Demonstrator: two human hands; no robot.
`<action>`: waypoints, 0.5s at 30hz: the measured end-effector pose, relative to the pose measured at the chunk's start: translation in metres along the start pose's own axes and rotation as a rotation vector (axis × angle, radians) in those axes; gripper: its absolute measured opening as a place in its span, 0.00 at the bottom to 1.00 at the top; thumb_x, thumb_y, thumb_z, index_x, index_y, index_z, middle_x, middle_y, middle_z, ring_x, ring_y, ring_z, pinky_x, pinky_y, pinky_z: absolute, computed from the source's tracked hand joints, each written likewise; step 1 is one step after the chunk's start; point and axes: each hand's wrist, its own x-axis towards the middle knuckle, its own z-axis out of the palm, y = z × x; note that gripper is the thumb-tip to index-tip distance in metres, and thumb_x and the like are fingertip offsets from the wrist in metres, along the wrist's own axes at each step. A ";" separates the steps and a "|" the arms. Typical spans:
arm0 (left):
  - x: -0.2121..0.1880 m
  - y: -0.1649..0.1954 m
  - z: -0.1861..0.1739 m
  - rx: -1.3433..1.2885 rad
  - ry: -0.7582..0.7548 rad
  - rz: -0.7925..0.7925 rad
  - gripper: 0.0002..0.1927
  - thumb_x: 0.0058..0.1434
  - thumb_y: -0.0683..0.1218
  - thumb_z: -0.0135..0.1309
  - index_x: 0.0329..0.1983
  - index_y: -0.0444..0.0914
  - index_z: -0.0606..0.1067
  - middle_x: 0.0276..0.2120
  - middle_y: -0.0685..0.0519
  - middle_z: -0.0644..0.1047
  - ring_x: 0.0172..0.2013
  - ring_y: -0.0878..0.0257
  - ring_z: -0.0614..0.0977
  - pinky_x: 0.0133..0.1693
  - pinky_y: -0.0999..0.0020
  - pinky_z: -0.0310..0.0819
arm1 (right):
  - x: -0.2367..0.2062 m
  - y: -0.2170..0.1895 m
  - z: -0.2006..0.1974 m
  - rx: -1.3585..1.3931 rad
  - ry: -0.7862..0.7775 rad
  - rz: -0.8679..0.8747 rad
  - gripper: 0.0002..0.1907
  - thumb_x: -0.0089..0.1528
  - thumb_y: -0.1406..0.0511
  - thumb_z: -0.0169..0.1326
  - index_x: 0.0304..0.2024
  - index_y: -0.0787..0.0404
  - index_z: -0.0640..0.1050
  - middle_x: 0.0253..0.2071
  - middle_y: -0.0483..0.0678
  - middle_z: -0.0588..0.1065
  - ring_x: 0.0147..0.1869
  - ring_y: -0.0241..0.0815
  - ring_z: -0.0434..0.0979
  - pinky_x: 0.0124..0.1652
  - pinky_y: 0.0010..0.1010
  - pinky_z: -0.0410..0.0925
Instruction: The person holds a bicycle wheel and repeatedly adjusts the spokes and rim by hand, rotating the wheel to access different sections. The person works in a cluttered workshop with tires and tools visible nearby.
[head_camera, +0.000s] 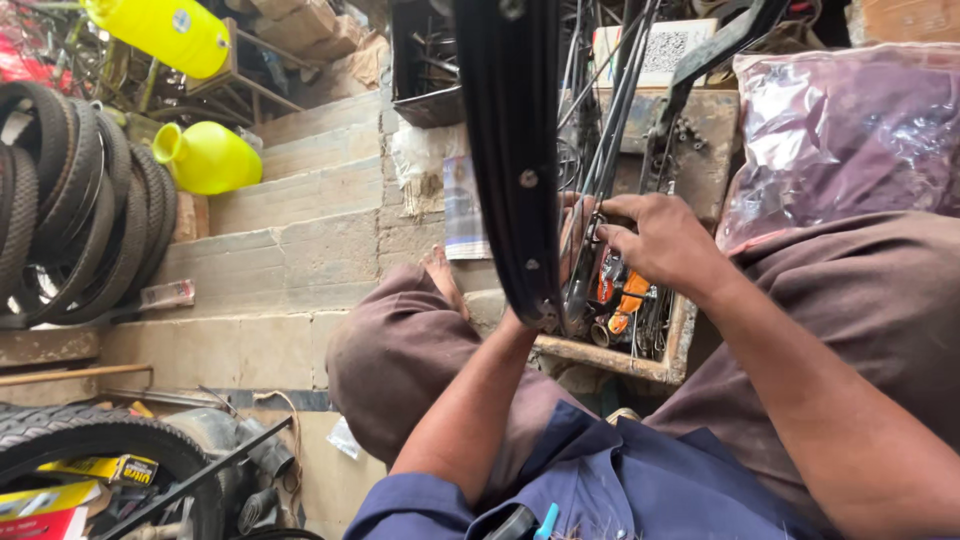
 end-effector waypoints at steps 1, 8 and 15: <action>0.001 0.006 0.002 0.041 0.021 0.004 0.12 0.72 0.47 0.55 0.48 0.32 0.75 0.31 0.56 0.76 0.30 0.69 0.77 0.29 0.72 0.72 | -0.004 -0.002 0.001 -0.033 -0.035 -0.005 0.17 0.61 0.63 0.59 0.52 0.62 0.82 0.48 0.61 0.80 0.53 0.59 0.80 0.55 0.43 0.70; -0.010 0.011 -0.010 1.010 0.032 0.823 0.26 0.64 0.52 0.58 0.60 0.32 0.71 0.41 0.45 0.75 0.39 0.58 0.78 0.41 0.62 0.74 | -0.006 -0.013 0.005 0.117 -0.007 0.017 0.17 0.60 0.70 0.54 0.52 0.62 0.81 0.48 0.57 0.81 0.50 0.50 0.84 0.54 0.39 0.72; 0.001 -0.010 -0.001 0.027 0.034 0.143 0.28 0.68 0.47 0.61 0.68 0.34 0.68 0.52 0.48 0.78 0.47 0.66 0.81 0.48 0.68 0.78 | 0.010 -0.005 -0.010 0.188 0.192 0.255 0.15 0.64 0.67 0.59 0.54 0.59 0.80 0.50 0.51 0.81 0.49 0.43 0.82 0.49 0.32 0.75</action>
